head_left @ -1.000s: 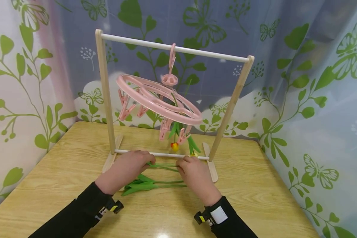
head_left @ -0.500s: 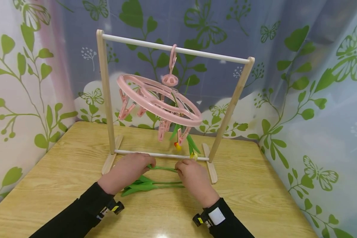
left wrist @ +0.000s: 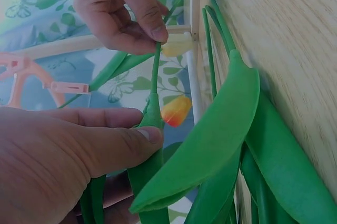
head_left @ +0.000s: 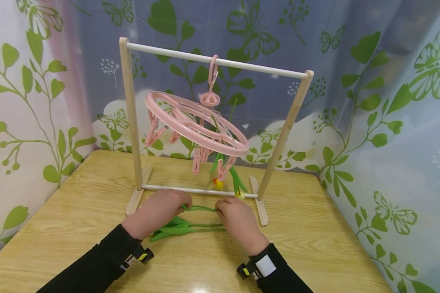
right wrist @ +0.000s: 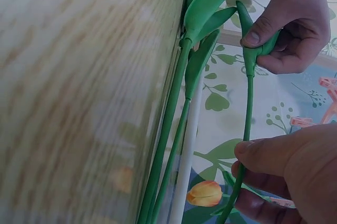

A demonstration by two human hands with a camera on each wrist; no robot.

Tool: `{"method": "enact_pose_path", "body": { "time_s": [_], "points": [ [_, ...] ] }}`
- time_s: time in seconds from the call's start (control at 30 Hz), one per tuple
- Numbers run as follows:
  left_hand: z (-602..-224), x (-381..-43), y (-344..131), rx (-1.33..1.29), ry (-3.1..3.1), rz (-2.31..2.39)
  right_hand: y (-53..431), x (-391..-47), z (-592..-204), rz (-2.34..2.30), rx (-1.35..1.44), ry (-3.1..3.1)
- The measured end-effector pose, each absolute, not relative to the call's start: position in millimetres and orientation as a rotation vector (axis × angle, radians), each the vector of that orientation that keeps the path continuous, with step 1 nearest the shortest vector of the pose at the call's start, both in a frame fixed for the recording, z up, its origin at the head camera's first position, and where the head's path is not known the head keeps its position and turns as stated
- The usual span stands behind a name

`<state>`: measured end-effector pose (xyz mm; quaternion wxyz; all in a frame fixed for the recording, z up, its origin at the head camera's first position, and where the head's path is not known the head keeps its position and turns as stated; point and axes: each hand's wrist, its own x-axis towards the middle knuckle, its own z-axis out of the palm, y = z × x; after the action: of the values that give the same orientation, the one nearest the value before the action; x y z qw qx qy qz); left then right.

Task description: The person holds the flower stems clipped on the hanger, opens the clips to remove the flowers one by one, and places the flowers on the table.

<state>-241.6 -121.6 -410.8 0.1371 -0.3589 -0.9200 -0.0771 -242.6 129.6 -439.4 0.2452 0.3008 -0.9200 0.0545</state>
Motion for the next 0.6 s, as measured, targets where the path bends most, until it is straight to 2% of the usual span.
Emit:
{"method": "enact_pose_path", "body": {
  "time_s": [0.6],
  "points": [
    [-418.6,-251.0,-118.2,-1.077,-2.66,-0.172,129.3,-248.7,-442.7,0.127,0.816,-2.59]
  ]
}}
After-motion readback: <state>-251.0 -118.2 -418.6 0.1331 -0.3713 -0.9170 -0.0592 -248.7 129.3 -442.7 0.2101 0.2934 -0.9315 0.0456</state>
